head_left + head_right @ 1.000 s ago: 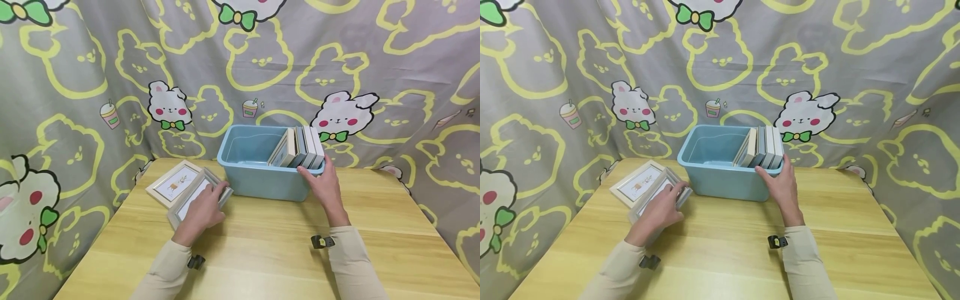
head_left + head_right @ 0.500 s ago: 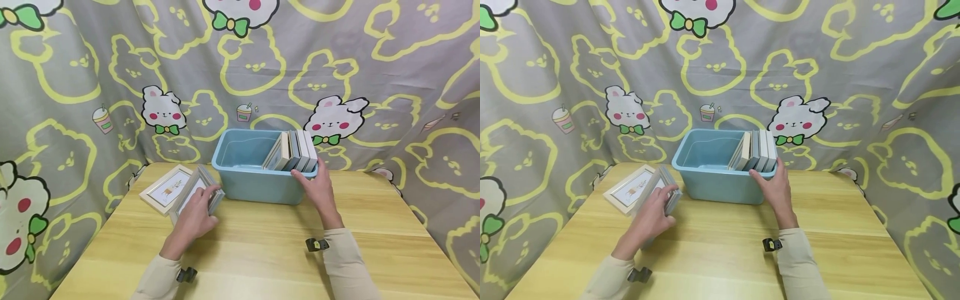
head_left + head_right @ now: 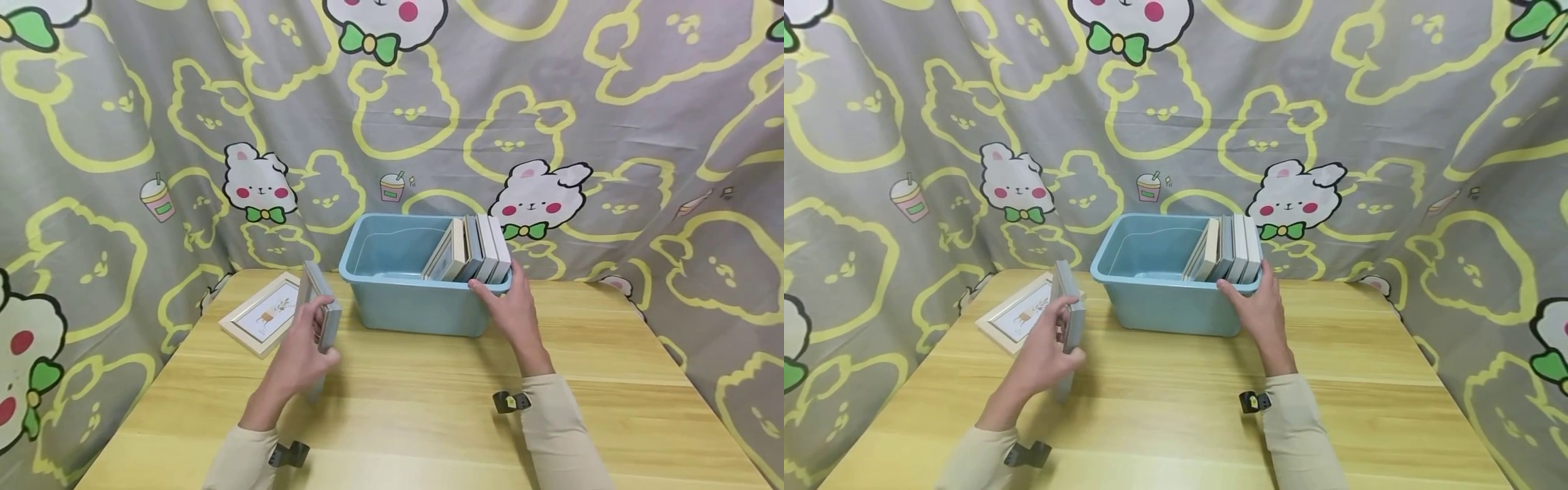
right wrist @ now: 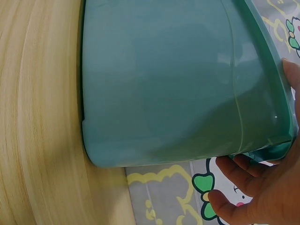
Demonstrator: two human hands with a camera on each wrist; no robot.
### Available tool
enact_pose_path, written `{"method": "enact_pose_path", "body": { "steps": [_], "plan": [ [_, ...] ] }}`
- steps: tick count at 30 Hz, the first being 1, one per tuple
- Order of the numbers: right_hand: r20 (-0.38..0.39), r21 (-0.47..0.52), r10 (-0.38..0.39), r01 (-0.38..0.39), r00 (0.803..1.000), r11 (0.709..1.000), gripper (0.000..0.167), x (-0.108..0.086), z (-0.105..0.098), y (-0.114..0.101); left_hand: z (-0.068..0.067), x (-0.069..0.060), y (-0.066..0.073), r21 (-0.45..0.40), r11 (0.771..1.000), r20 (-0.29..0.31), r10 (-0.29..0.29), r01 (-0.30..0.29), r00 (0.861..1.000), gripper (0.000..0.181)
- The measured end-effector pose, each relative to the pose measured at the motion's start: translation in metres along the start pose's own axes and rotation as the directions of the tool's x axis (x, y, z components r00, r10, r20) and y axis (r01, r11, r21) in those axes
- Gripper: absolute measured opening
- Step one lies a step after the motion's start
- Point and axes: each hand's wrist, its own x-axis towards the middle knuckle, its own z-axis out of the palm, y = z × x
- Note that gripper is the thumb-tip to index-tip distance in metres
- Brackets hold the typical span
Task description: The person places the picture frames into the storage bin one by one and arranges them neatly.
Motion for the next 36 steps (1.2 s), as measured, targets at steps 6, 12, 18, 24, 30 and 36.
{"method": "enact_pose_path", "body": {
  "steps": [6,12,18,24,30,36],
  "plan": [
    [-0.001,-0.001,-0.002,0.002,1.0,1.0,0.104,-0.001,0.001,0.0,-0.015,0.0,-0.003,-0.169,0.985,-0.043,0.008,-0.015,0.999,0.091],
    [-0.008,-0.001,-0.011,0.011,1.0,1.0,0.102,-0.001,0.001,0.0,-0.026,0.003,0.003,-0.289,0.957,-0.061,-0.006,-0.012,0.998,0.093],
    [-0.001,-0.003,-0.013,0.013,1.0,1.0,0.103,0.001,0.0,-0.002,-0.037,0.011,0.017,-0.29,0.956,-0.07,0.019,-0.038,0.997,0.094],
    [-0.006,-0.007,-0.007,0.007,1.0,1.0,0.103,0.001,-0.002,-0.002,-0.055,0.03,0.034,-0.288,0.952,-0.093,0.083,-0.107,0.992,0.092],
    [-0.003,-0.006,-0.004,0.004,1.0,1.0,0.102,0.0,-0.002,-0.001,-0.071,0.052,0.051,-0.304,0.939,-0.11,0.134,-0.161,0.985,0.092],
    [0.0,-0.005,0.001,-0.001,1.0,1.0,0.104,-0.001,-0.001,-0.001,-0.081,0.075,0.066,-0.359,0.914,-0.108,0.162,-0.19,0.981,0.092]
  ]
}}
